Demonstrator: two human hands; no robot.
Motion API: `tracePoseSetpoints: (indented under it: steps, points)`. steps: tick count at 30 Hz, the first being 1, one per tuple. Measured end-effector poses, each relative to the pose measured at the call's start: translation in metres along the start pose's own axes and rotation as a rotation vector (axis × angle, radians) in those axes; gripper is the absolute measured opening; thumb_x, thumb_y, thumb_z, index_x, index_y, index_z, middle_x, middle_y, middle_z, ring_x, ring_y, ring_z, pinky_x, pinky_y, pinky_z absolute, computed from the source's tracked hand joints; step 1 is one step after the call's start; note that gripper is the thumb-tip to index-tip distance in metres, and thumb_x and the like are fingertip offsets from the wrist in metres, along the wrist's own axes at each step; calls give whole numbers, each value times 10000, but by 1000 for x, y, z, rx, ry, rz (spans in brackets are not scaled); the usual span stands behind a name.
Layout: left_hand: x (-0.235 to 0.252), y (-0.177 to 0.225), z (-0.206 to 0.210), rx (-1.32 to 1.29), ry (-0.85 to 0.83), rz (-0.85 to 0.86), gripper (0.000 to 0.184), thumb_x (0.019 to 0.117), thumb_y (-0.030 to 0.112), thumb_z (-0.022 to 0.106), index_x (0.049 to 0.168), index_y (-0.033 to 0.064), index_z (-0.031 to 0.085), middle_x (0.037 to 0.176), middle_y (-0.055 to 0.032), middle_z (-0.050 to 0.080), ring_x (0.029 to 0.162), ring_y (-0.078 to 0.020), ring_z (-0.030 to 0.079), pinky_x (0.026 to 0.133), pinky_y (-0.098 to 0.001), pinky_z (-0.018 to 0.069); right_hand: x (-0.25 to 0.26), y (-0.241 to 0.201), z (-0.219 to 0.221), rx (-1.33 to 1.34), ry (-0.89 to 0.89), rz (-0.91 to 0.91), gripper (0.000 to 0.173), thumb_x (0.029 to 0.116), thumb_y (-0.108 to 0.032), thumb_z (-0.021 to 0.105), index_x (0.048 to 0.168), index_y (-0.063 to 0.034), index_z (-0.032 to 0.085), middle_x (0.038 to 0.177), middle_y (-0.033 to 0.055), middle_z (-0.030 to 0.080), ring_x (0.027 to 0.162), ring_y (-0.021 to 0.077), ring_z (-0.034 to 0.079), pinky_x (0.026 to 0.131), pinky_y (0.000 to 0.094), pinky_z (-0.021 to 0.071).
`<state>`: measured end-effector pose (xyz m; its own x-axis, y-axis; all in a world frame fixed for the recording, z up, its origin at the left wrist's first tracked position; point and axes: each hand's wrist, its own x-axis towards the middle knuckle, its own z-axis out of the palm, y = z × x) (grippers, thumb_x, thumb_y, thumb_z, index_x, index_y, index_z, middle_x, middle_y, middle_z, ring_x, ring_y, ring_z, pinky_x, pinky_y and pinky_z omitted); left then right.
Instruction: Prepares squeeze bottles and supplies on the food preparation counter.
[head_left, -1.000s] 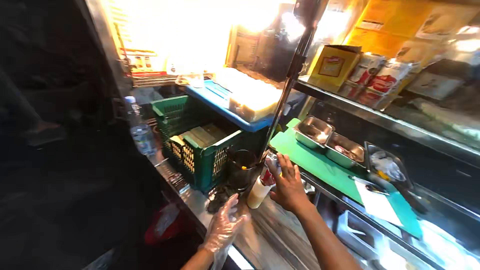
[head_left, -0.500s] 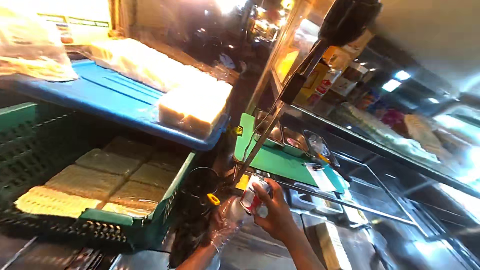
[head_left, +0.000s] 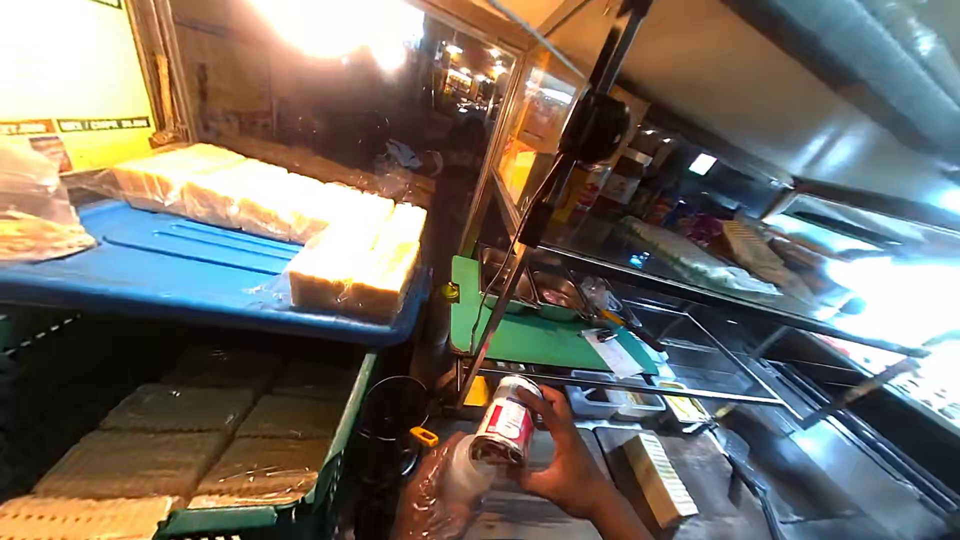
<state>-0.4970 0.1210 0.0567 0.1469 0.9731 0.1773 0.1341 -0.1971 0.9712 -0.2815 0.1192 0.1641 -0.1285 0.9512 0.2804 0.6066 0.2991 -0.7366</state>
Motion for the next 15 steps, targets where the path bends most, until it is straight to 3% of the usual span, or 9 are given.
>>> tracePoseSetpoints:
  steps: [3,6,10,15]
  points:
    - [-7,6,-15,13,20,-20,835,658,265,950,1376,9,607,1337,-146,659,1250,-200,623,1103,-404,494,-2,-7,6,102,-7,186,1024,629,-329,956,1528,-203,482,1492,171,437,1294,238,548,890,376,609]
    - [-14,10,-29,86,43,-31,852,660,305,943,1388,20,605,1342,-143,658,1261,-220,617,1108,-424,485,-1,-12,14,180,-22,291,1020,628,-335,959,1524,-232,482,1483,142,459,1275,240,573,855,402,631]
    - [-22,7,-39,158,94,-38,837,667,360,931,1389,68,623,1331,-102,671,1253,-190,618,1107,-400,485,-1,-22,21,117,-43,265,1009,621,-380,948,1516,-253,499,1453,134,471,1262,227,563,845,377,616]
    - [-25,8,-43,161,99,-58,847,655,365,936,1389,79,627,1338,-96,667,1259,-177,611,1110,-381,478,-2,-35,24,-60,-20,99,1000,645,-439,931,1524,-234,499,1466,154,464,1269,204,557,865,338,601]
